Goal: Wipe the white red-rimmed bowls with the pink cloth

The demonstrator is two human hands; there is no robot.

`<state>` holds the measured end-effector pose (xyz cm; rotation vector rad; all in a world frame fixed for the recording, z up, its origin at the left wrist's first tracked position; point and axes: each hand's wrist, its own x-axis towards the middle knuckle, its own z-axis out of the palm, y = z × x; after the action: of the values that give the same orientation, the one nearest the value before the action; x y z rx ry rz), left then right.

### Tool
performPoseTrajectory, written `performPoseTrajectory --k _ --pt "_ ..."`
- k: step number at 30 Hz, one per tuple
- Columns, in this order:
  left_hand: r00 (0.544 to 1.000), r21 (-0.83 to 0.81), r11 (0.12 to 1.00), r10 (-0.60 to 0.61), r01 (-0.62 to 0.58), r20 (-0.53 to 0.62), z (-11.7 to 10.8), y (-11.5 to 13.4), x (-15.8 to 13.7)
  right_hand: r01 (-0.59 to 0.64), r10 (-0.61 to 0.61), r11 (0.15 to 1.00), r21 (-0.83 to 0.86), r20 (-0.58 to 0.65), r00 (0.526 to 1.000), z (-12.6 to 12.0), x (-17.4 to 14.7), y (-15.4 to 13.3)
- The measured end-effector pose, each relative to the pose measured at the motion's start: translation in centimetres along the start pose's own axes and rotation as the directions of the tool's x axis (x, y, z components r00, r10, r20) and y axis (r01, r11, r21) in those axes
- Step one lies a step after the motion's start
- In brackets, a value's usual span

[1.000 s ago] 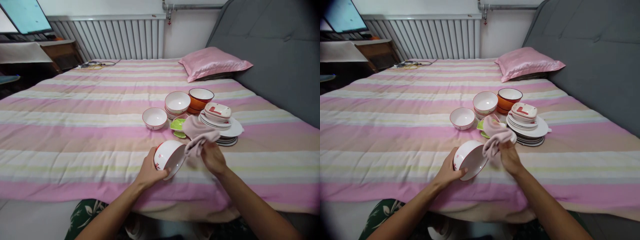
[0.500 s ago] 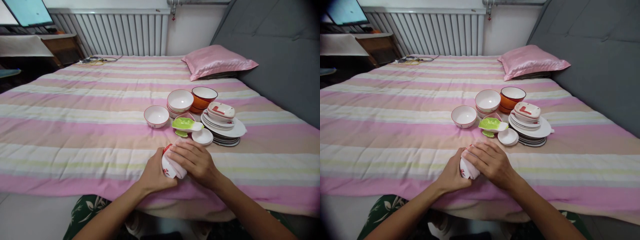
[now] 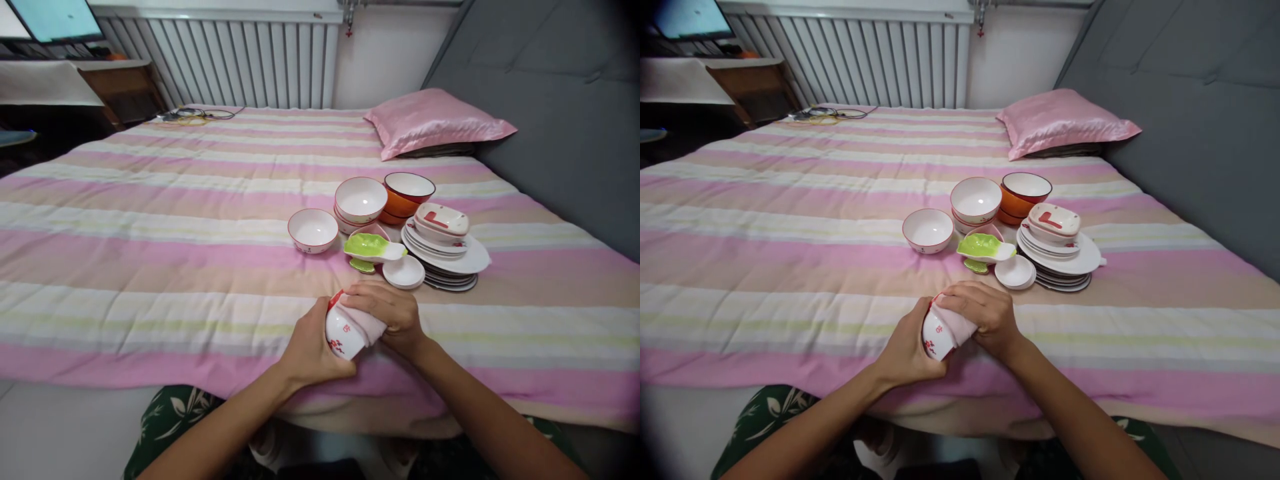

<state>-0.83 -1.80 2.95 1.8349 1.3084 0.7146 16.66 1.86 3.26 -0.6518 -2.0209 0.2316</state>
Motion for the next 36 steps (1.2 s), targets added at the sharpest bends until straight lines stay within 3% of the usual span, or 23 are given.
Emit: performPoseTrajectory --k 8,13,19,22,25,27,31,36 --pt "0.999 -0.031 1.0 0.0 -0.001 -0.032 0.1 -0.5 0.0 -0.216 0.223 0.97 0.108 -0.058 0.973 0.7 -1.0 1.7" --pt "0.999 -0.05 0.999 0.011 -0.013 -0.049 0.0 -0.4 0.0 -0.357 0.375 0.918 0.17 -0.087 0.923 1.6 -2.1 2.7" --pt "0.992 -0.055 0.996 0.057 -0.064 -0.116 -0.4 -0.2 0.0 -0.385 0.407 0.903 0.192 -0.089 0.909 2.1 -2.1 2.9" --pt "0.979 -0.117 0.977 0.166 -0.181 -0.121 -0.7 -0.2 0.3 -0.328 0.35 0.93 0.165 -0.133 0.927 0.9 -1.1 2.4" --pt "0.956 -0.179 0.942 0.264 -0.285 -0.128 -0.9 -0.3 0.7 -0.183 0.188 0.982 0.041 -0.184 0.965 -0.7 0.5 1.6" --pt "0.956 -0.184 0.94 0.268 -0.287 -0.119 -1.0 -0.3 0.8 -0.064 0.043 0.987 -0.144 -0.149 0.988 -1.4 1.3 0.8" --pt "0.964 -0.109 0.963 0.232 -0.247 -0.13 -1.1 -0.1 0.7 0.151 -0.145 0.881 -0.447 0.047 0.988 -1.0 2.0 -1.1" --pt "0.975 -0.004 0.983 0.182 -0.184 -0.123 -1.3 0.6 0.4 0.28 -0.252 0.854 -0.439 0.123 0.96 0.6 1.9 -3.0"
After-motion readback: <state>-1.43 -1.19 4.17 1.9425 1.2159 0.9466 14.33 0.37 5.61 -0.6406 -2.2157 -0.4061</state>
